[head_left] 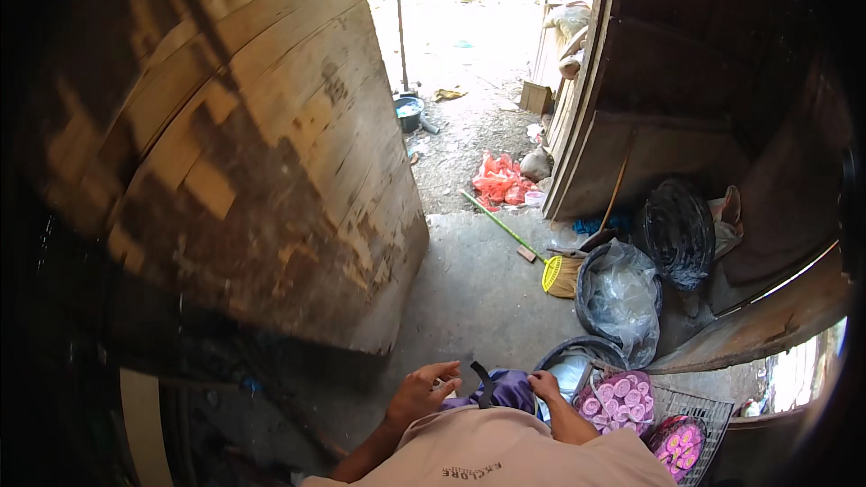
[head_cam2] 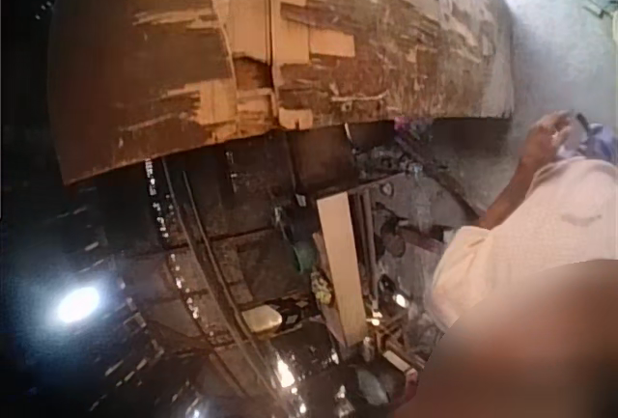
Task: The person arranges small white dough pieces on a wooden board outdoors, then moves indoors to handle purple trays with rolled dough items, placing them on a steamer and covering it with a lid.
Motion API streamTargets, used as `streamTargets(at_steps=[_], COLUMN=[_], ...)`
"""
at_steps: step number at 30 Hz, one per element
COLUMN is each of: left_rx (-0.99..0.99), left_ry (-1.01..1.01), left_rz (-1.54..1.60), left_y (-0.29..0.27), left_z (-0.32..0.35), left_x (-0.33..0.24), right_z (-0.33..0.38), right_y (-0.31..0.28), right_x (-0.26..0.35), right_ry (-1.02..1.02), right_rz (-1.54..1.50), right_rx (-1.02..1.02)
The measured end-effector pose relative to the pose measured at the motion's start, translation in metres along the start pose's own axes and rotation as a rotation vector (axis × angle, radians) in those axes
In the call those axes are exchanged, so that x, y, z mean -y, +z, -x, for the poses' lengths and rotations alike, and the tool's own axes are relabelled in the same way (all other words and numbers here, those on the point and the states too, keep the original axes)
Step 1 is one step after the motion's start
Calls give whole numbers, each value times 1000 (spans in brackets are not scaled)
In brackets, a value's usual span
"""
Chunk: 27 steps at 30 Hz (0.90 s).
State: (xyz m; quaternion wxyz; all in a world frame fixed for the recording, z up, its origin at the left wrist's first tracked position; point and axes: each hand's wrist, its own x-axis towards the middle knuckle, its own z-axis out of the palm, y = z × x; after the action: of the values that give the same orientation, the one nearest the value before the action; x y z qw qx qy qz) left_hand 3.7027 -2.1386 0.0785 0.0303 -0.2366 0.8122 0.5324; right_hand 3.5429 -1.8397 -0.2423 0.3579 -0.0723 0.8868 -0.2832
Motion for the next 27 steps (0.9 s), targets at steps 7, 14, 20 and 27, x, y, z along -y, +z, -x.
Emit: streamTargets(at_steps=[7, 14, 20, 27], left_rx=[22, 49, -13, -121], left_ry=[33, -40, -48, -168], left_rz=[39, 81, 87, 89], left_y=[-79, -102, -159, -243], left_z=[-219, -405, -542, -706], left_x=[6, -46, -67, -46], right_z=[-105, -329, -561, -708], right_y=[-32, -120, -191, -225], right_x=[-7, 143, 308, 457], right_ry=[483, 272, -149, -221], right_rz=[123, 147, -69, -173], right_rx=[60, 65, -88, -42])
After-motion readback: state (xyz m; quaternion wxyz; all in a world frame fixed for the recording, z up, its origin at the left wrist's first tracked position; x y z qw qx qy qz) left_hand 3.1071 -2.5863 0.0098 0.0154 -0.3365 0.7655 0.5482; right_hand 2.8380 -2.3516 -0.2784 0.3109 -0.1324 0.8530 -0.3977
